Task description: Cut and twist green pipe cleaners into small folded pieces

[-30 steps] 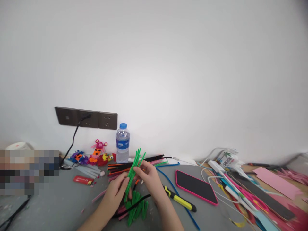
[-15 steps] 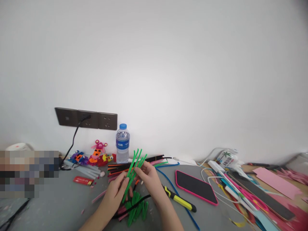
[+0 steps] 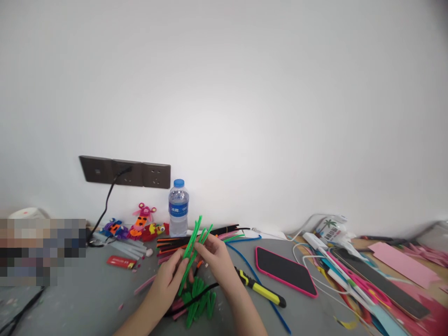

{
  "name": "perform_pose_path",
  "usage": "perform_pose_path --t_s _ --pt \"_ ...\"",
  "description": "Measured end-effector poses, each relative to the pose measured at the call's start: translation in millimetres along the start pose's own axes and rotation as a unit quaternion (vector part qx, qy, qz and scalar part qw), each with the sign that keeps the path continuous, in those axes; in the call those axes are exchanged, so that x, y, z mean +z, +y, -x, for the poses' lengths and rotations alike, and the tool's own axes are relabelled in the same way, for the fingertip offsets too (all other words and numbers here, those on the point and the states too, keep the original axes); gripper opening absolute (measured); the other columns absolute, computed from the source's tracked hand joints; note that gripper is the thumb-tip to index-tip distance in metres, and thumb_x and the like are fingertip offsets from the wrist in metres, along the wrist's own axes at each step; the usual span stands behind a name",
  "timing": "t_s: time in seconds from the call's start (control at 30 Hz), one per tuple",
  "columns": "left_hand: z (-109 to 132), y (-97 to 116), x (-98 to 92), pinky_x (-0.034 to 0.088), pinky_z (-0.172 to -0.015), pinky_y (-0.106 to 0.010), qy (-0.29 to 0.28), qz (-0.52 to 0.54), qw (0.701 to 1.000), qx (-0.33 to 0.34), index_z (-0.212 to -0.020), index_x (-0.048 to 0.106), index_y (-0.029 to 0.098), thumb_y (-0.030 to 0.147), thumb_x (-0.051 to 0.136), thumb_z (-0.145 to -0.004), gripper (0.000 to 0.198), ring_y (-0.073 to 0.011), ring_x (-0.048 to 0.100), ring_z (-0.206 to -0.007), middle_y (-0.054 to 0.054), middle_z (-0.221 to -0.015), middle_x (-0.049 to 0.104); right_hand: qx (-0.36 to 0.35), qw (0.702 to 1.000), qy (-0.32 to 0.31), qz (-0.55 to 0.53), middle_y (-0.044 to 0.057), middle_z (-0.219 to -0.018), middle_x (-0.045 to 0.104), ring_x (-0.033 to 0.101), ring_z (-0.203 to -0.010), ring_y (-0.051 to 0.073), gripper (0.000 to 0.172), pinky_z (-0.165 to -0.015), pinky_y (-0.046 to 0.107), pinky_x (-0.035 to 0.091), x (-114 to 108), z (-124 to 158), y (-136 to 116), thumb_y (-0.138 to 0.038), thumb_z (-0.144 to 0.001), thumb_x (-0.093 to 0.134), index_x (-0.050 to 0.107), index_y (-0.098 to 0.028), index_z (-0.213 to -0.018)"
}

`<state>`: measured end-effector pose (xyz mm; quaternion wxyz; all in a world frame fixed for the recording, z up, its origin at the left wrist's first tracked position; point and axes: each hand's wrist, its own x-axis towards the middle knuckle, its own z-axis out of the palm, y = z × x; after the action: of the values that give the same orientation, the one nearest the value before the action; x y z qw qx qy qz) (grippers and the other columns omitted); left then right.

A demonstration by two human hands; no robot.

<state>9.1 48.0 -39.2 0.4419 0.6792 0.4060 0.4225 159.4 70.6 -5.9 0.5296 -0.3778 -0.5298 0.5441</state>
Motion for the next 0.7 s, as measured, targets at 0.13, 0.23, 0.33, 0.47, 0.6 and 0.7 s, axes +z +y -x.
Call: perform_pose_path --t_s 0.13,0.23,0.33,0.47,0.6,0.7 --pt "2 -1 0.9 0.045 -0.059 -0.026 0.028 -0.001 1.000 -0.009 -0.110 0.057 0.019 0.043 0.040 -0.095 0.033 -0.0198 0.059 -0.057 0.001 -0.062 0.063 0.021 0.999 0.029 0.001 -0.002 -0.060 0.059 0.055 -0.049 0.012 0.038 -0.048 0.023 0.043 -2 -1 -2 -0.054 -0.072 0.068 0.063 -0.016 -0.075" --pt "3 -1 1.8 0.044 -0.056 -0.026 0.043 0.002 0.999 -0.021 -0.108 0.057 0.019 0.046 0.041 -0.094 0.034 -0.0196 0.058 -0.056 0.002 -0.060 0.061 0.043 0.997 0.062 -0.005 -0.002 -0.057 0.058 0.053 -0.045 0.012 0.042 -0.044 0.022 0.039 -5 -1 -2 -0.058 -0.070 0.068 0.065 -0.016 -0.075" --pt "2 -1 2.9 0.037 -0.047 -0.024 0.040 0.011 0.999 -0.028 -0.100 0.057 0.020 0.049 0.040 -0.093 0.034 -0.0162 0.049 -0.045 0.006 -0.052 0.050 0.048 0.996 0.073 -0.013 -0.002 -0.058 0.058 0.052 -0.044 0.011 0.044 -0.043 0.023 0.038 -7 -2 0 -0.059 -0.071 0.066 0.065 -0.016 -0.077" --pt "2 1 3.6 0.033 -0.045 -0.023 0.043 0.021 0.999 -0.012 -0.087 0.052 0.020 0.049 0.038 -0.094 0.033 -0.0129 0.039 -0.044 0.008 -0.052 0.040 0.041 0.994 0.101 -0.009 -0.005 -0.054 0.052 0.046 -0.039 0.009 0.045 -0.040 0.022 0.035 -11 -3 3 -0.060 -0.070 0.065 0.064 -0.016 -0.075" --pt "3 0 3.6 0.033 -0.046 -0.023 0.048 0.028 0.998 -0.011 -0.088 0.047 0.021 0.048 0.034 -0.095 0.032 -0.0126 0.036 -0.046 0.008 -0.055 0.037 0.035 0.984 0.176 0.000 -0.008 -0.046 0.044 0.040 -0.036 0.008 0.045 -0.039 0.021 0.030 -20 -6 6 -0.061 -0.069 0.066 0.063 -0.016 -0.070" --pt "3 -3 3.4 0.033 -0.047 -0.023 0.047 0.025 0.999 -0.008 -0.090 0.046 0.021 0.048 0.033 -0.096 0.031 -0.0128 0.036 -0.047 0.008 -0.056 0.037 0.024 0.969 0.244 -0.036 -0.007 -0.045 0.043 0.041 -0.040 0.009 0.045 -0.042 0.022 0.033 -29 -7 6 -0.061 -0.066 0.068 0.062 -0.017 -0.069"
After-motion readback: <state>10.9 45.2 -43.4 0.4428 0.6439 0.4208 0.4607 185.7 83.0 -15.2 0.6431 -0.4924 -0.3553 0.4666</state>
